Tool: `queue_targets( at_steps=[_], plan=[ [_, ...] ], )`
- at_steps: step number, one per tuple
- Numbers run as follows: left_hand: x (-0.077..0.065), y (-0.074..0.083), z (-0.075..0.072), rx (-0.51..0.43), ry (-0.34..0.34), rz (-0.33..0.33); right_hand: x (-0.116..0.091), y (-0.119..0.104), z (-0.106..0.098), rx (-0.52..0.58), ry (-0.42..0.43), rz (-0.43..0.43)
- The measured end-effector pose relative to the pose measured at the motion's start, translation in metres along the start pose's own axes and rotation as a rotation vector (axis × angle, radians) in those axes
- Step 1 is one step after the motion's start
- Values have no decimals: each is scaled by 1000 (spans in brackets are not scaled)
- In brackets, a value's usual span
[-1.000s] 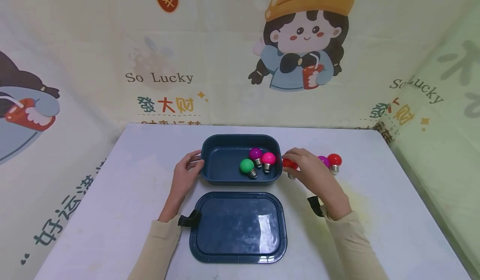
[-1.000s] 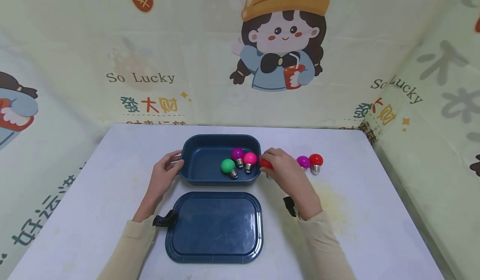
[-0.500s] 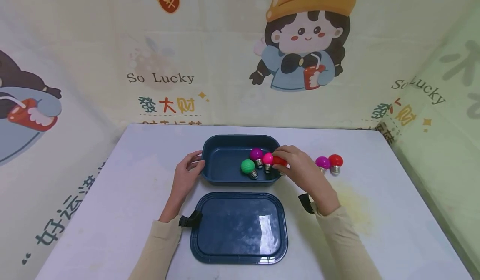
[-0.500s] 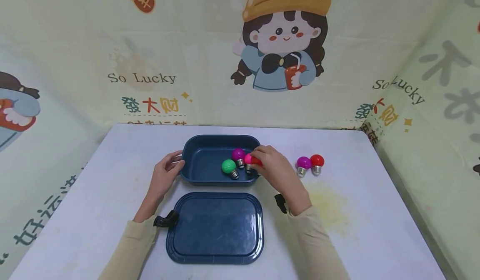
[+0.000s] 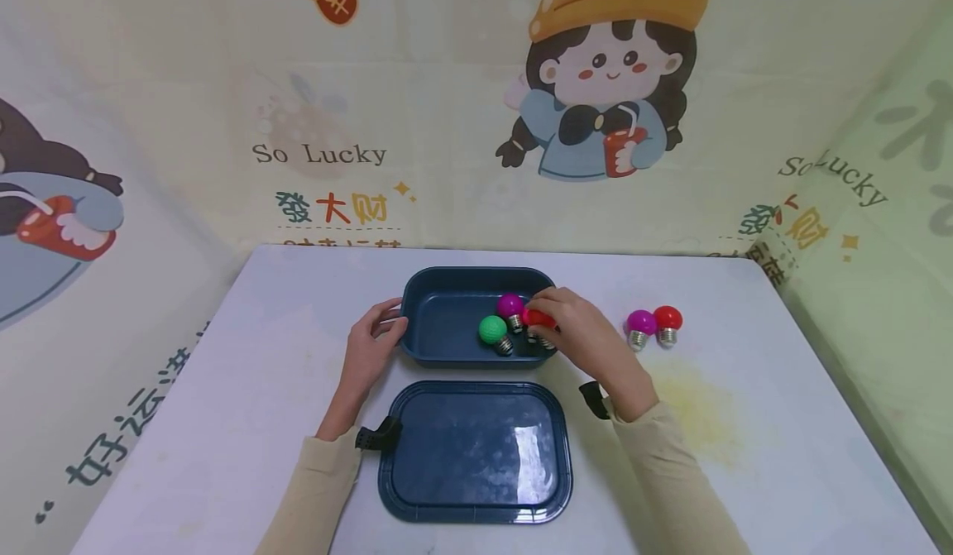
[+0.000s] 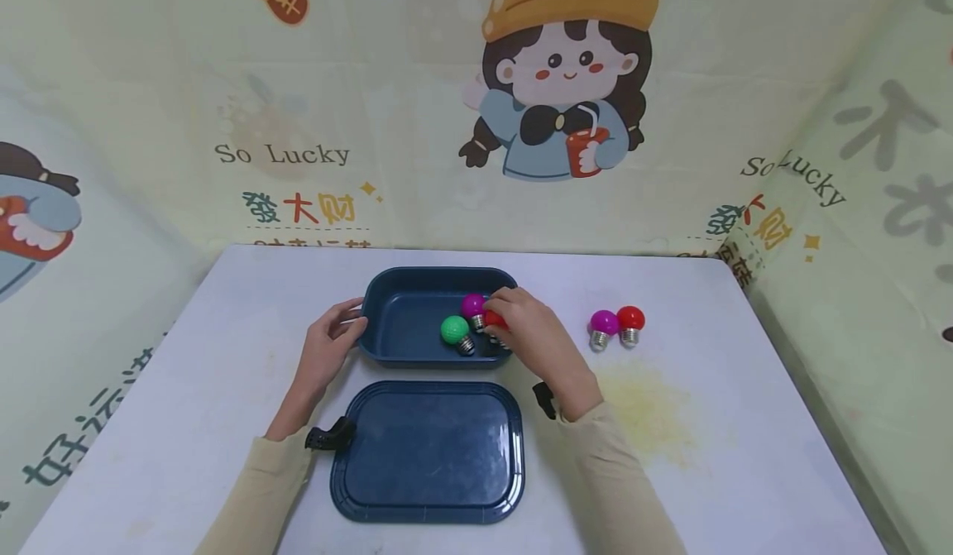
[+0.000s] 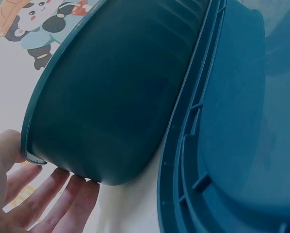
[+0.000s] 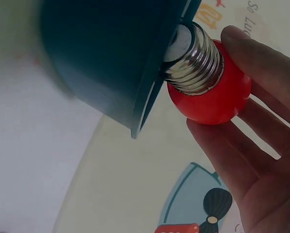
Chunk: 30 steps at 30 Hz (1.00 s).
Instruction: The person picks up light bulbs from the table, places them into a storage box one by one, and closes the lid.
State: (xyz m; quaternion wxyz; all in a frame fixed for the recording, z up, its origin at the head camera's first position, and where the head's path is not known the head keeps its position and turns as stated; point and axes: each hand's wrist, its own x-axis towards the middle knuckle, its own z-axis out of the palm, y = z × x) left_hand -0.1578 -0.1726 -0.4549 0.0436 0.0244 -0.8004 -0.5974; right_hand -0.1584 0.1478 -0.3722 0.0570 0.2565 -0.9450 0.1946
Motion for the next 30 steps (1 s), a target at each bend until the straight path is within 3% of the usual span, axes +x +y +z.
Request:
queue_targets(
  at_steps=[30],
  plan=[
    [1,-2,2,-7,-5,-20,14,5,33,-16,-13,-147]
  ],
)
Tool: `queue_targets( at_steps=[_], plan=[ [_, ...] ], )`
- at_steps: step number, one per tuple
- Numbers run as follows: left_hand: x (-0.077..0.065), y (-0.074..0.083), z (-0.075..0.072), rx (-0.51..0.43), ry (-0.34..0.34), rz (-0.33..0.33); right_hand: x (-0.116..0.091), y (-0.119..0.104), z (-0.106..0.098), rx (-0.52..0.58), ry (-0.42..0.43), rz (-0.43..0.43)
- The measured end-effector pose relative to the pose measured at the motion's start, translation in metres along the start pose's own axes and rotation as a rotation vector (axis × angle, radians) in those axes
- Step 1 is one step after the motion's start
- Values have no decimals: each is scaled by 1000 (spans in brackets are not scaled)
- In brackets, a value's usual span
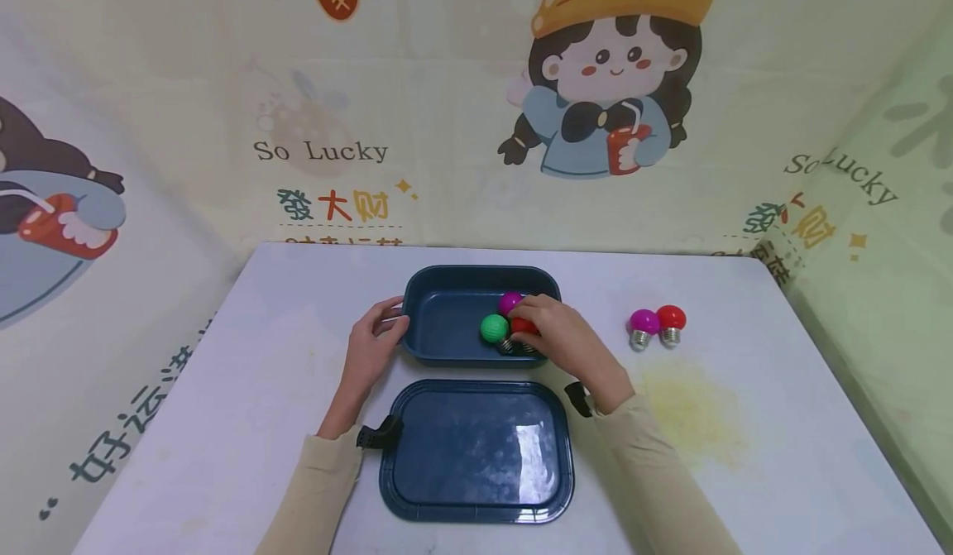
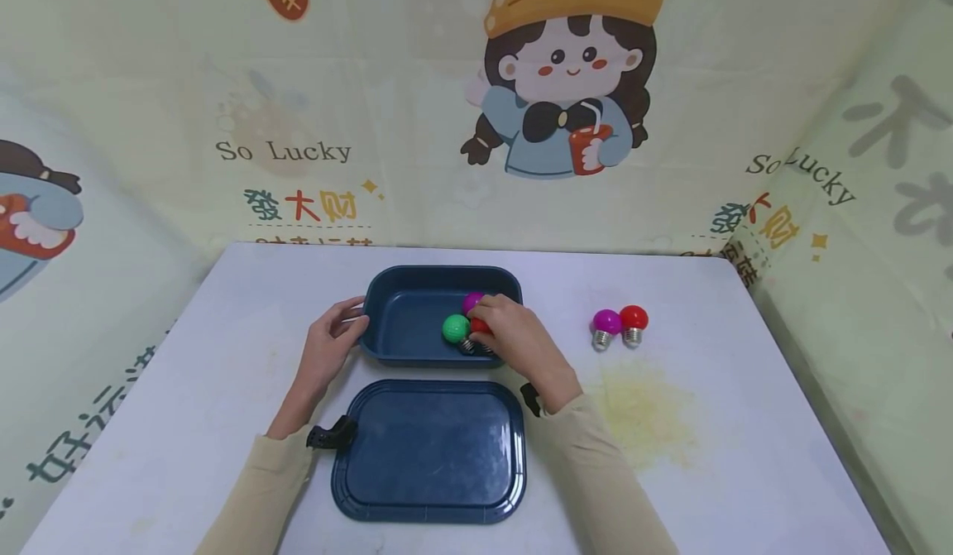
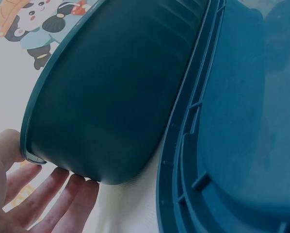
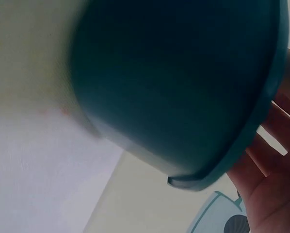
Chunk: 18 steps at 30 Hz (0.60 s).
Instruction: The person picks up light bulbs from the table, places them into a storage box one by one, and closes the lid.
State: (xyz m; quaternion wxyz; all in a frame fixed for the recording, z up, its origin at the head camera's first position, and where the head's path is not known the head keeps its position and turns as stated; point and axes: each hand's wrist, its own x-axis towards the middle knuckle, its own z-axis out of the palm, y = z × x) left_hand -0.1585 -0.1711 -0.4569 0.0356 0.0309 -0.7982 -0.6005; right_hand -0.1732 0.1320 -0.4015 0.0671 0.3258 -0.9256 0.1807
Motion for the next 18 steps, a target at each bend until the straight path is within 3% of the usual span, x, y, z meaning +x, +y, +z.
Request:
queue_targets(
  at_steps=[12,18],
  plan=[
    [0,-3,0,1,13,18,4,0,10,-14,-25,-17],
    [-14,28,0,21,-5,3,7,0,14,-9,-39,-15]
  ],
)
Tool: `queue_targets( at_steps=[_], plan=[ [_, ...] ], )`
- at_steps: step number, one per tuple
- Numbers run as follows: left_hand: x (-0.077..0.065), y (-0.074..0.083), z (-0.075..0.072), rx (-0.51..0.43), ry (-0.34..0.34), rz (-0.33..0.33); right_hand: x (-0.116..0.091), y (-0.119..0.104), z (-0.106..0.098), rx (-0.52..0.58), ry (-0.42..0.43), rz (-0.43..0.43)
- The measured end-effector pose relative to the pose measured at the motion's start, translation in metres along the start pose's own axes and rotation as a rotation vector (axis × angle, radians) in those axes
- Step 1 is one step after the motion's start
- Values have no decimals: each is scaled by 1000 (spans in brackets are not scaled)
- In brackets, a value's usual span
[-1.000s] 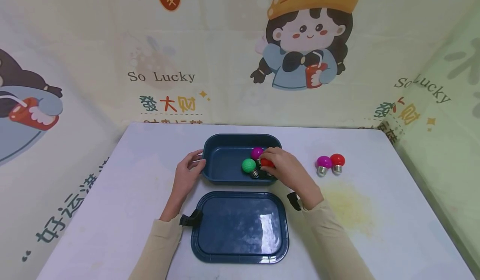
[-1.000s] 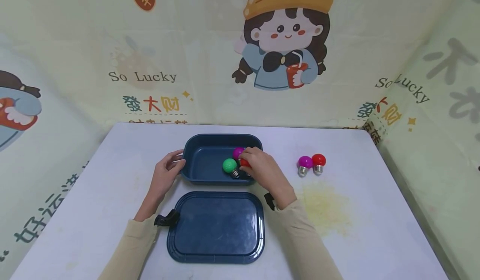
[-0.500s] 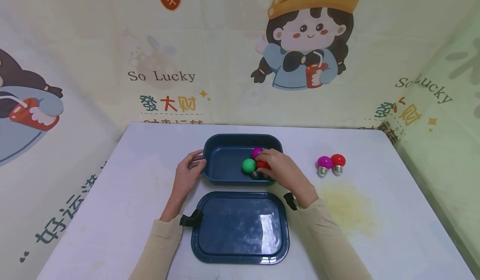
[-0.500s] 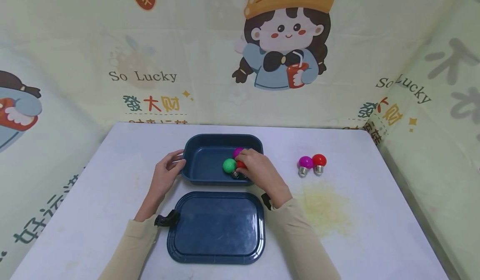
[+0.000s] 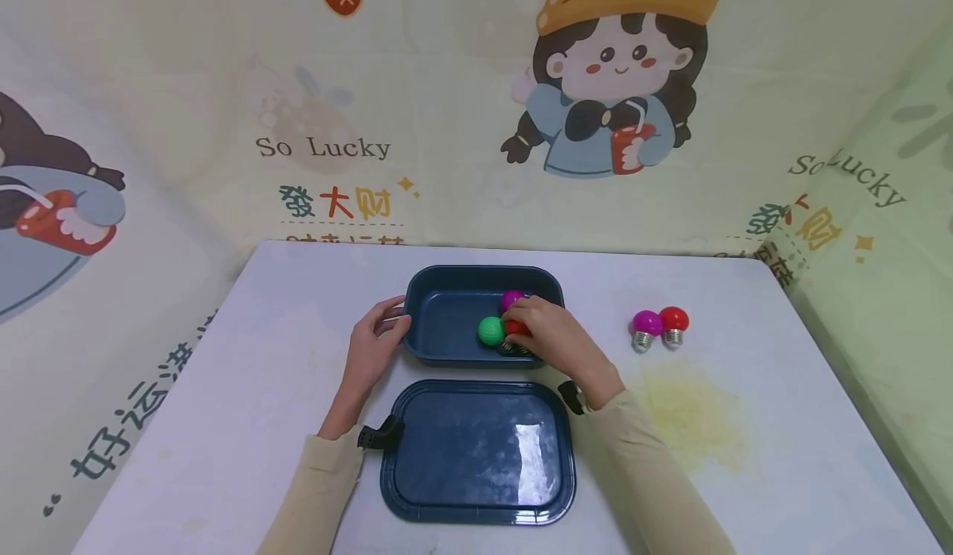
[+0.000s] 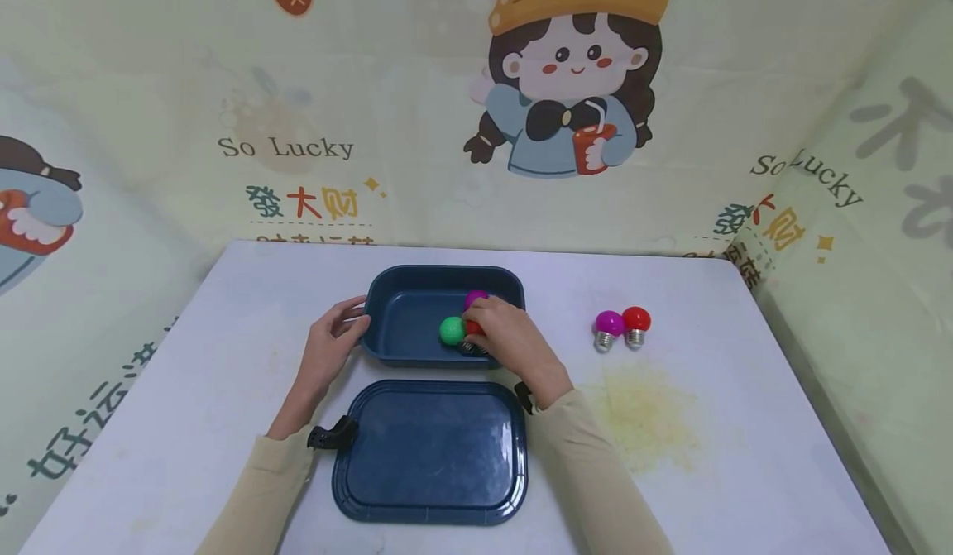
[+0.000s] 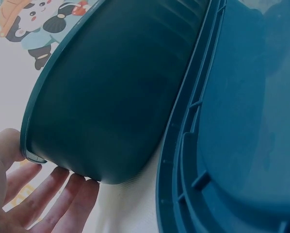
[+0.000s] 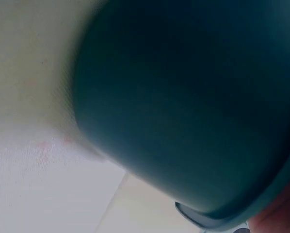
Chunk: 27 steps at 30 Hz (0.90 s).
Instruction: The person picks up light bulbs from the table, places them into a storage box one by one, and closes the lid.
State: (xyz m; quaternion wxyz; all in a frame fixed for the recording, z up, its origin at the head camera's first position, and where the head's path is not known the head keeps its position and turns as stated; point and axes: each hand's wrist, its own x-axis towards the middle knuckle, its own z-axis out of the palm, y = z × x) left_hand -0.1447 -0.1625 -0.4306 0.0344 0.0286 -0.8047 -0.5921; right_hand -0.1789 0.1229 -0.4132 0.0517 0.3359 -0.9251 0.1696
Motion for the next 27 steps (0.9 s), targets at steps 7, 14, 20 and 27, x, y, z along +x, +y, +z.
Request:
queue_targets(
  at_steps=[7,14,20,27],
  plan=[
    [7,-16,1,-6,4,-2,4,0,5,1,-7,-8],
    [13,-31,2,-10,20,21,8,2,9,-17,-18,-28],
    [11,-30,3,2,24,38,9,3,10,-18,-20,-37],
    [12,-29,3,0,27,28,9,1,8,-19,-25,-17]
  ],
)
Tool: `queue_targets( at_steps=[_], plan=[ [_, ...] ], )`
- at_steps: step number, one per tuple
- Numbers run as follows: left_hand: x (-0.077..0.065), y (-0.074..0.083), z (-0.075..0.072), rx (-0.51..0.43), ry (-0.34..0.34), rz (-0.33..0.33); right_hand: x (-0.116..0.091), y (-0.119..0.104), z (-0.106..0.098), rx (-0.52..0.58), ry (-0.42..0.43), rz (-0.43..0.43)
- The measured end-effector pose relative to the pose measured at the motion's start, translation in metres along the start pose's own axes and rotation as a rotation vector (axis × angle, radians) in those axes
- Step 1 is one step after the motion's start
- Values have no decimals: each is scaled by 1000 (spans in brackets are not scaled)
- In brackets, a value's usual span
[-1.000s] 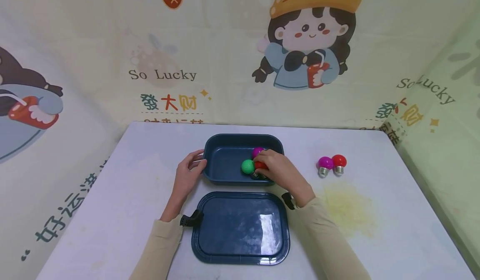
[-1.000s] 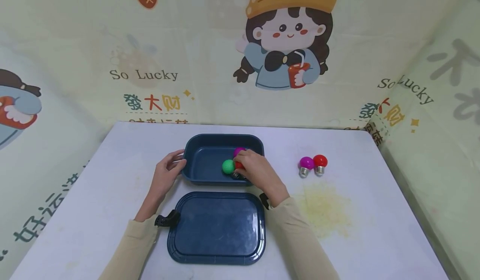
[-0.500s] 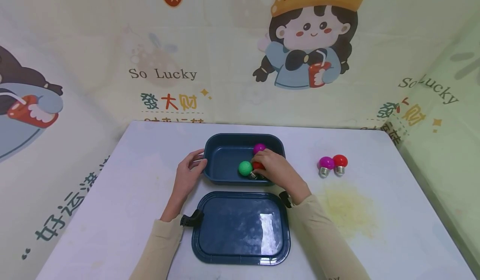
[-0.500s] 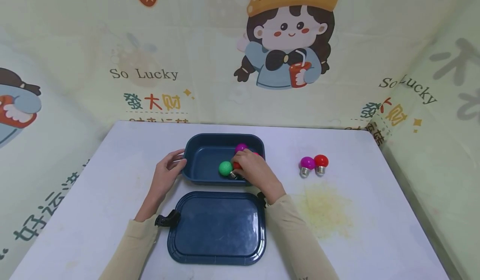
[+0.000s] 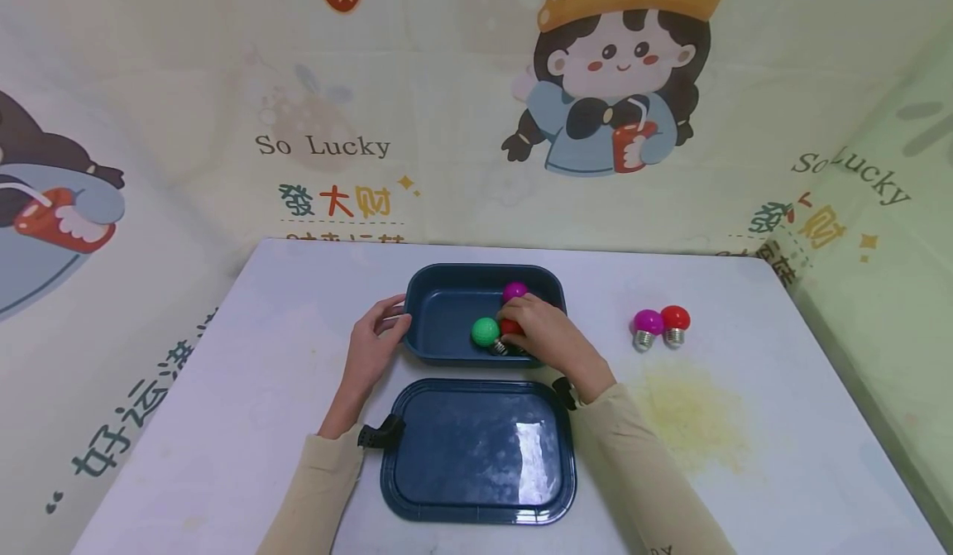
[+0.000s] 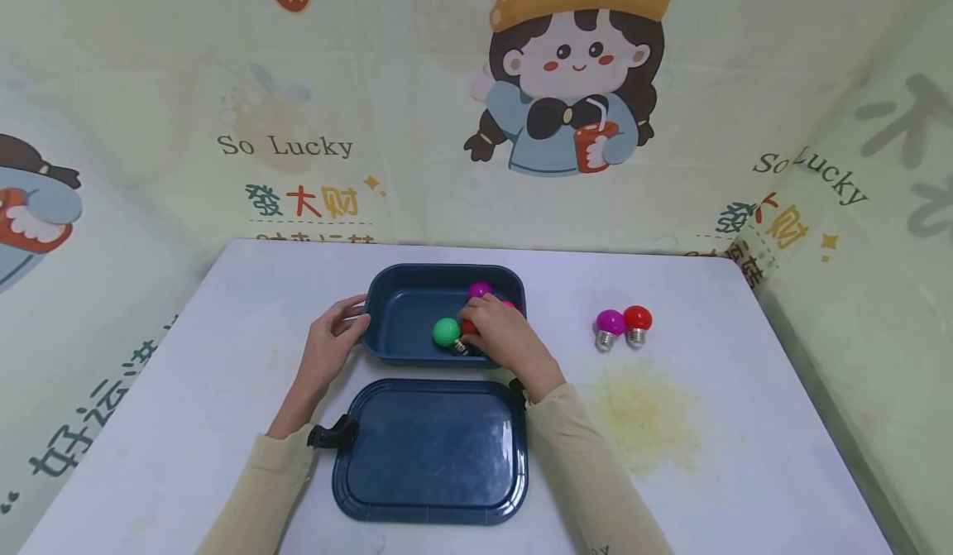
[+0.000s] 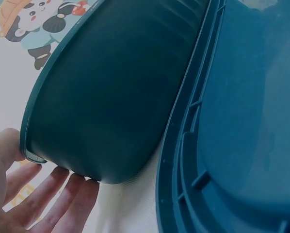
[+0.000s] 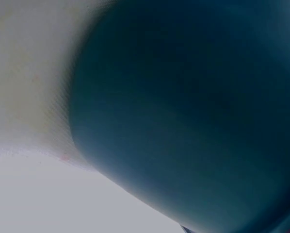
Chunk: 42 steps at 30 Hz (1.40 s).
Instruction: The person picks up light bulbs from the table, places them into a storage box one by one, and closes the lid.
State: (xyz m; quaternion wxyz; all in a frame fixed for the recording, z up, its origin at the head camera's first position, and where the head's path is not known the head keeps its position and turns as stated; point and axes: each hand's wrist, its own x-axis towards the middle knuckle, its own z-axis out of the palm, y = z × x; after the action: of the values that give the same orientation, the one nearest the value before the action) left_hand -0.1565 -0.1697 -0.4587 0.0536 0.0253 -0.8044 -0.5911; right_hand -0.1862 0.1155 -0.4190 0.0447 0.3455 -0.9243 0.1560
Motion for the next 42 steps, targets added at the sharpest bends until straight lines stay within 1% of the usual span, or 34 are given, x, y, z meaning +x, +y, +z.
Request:
queue_targets(
  at_steps=[3,6,13,17,22,29,34,42],
  plan=[
    [1,0,0,-5,-5,-7,-1,-1,-3,0,-1,10],
    [0,5,-1,-12,-14,-10,-3,-2,-7,3,3,11],
    [-14,38,-4,21,-36,6,-7,-2,-17,-17,30,6],
    [-17,45,-5,25,-36,-3,-11,0,-23,-13,45,12],
    [-17,45,-5,24,-35,-12,-17,2,-30,2,64,26],
    [-16,43,-5,34,-32,-1,-26,5,-40,18,51,80],
    [-16,42,-5,36,-31,0,-32,8,-44,-5,38,141],
    [-17,43,-5,23,-34,-1,-43,14,-48,-56,43,156]
  ],
)
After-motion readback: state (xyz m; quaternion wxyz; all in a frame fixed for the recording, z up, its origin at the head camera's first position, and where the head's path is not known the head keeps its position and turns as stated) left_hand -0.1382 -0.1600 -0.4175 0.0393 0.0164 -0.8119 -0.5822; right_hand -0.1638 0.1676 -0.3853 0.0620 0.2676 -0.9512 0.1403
